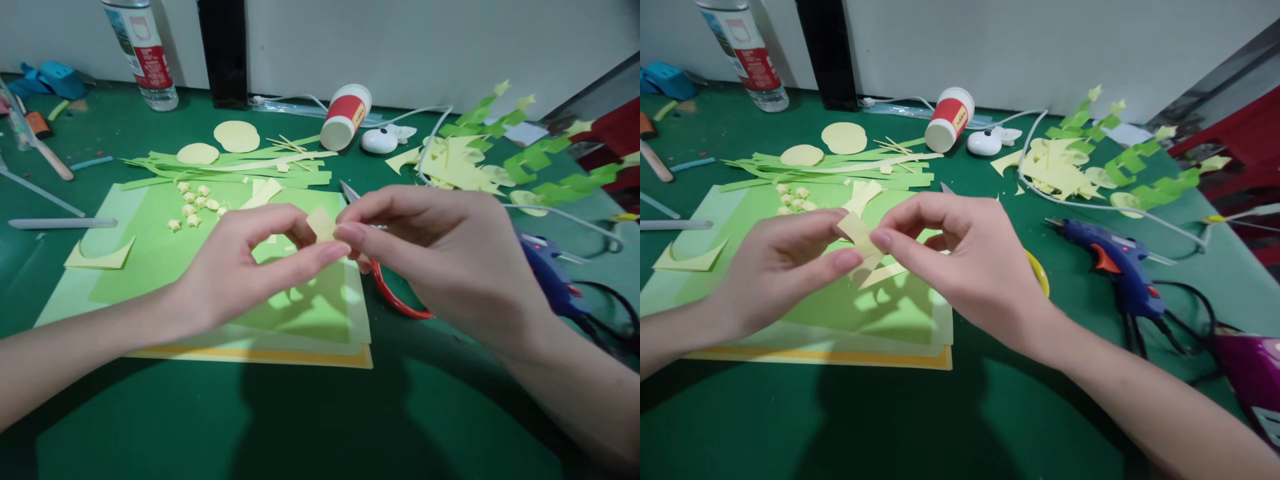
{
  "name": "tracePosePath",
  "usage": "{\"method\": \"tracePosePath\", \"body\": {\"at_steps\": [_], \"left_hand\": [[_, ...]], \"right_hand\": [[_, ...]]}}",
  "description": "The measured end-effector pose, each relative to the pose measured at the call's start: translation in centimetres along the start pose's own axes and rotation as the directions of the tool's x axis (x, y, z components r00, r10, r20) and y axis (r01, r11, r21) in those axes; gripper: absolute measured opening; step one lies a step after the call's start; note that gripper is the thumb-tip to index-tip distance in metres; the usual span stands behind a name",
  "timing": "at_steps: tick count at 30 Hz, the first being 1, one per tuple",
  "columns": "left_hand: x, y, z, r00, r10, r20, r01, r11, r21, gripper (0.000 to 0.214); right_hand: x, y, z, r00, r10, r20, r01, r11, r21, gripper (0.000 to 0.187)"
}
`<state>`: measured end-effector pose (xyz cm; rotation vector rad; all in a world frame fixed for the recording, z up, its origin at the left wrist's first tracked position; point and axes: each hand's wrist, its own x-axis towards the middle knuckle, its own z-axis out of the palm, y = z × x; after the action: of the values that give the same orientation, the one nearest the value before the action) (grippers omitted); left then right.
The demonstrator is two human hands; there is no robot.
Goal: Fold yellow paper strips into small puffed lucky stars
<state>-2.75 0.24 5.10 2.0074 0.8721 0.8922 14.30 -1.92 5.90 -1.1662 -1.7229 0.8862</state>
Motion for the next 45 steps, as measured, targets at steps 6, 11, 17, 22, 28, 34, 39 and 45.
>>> {"method": "tracePosePath", "body": {"at_steps": [6, 11, 17, 22, 28, 34, 39, 45], "left_hand": [[-0.2, -0.5, 0.4, 0.987, 0.090, 0.134, -0.104, 0.989, 0.101, 0.033], [0.0, -0.5, 0.3, 0.981, 0.100, 0.167, -0.106, 0.994, 0.028, 0.029], [-0.2, -0.7, 0.2, 0.993, 0.112, 0.032, -0.108, 0.990, -0.093, 0.026], [-0.5, -1.0, 0.2, 0.990, 0.131, 0.052, -0.120, 0.975, -0.185, 0.019], [-0.7, -0.7, 0.2, 0.985, 0.132, 0.110, -0.119, 0.985, -0.124, 0.028], [-0.3, -0.8, 0.2, 0.986, 0.130, 0.102, -0.120, 0.987, -0.106, 0.019], [-0.3, -1.3, 0.0, 0.980, 0.162, 0.117, -0.151, 0.984, -0.094, 0.013], [-0.1, -1.3, -0.3, 0.983, 0.173, 0.058, -0.173, 0.985, -0.008, 0.013]], "right_hand": [[0.1, -0.1, 0.3, 0.997, -0.055, 0.045, 0.058, 0.996, -0.063, 0.011], [-0.1, -0.3, 0.5, 0.996, -0.094, 0.004, 0.094, 0.985, -0.144, 0.012], [0.1, -0.2, 0.2, 0.992, -0.114, 0.059, 0.121, 0.984, -0.129, 0.025], [0.3, -0.1, 0.4, 0.950, -0.203, 0.239, 0.244, 0.957, -0.158, 0.022], [0.2, 0.0, 0.2, 0.942, -0.208, 0.265, 0.241, 0.966, -0.099, 0.025], [0.2, 0.2, -0.4, 0.937, -0.201, 0.285, 0.230, 0.971, -0.070, 0.027], [0.4, 0.3, -0.3, 0.937, -0.183, 0.297, 0.229, 0.965, -0.130, 0.027], [0.4, 0.5, 0.1, 0.942, -0.214, 0.258, 0.269, 0.942, -0.200, 0.027]]}}
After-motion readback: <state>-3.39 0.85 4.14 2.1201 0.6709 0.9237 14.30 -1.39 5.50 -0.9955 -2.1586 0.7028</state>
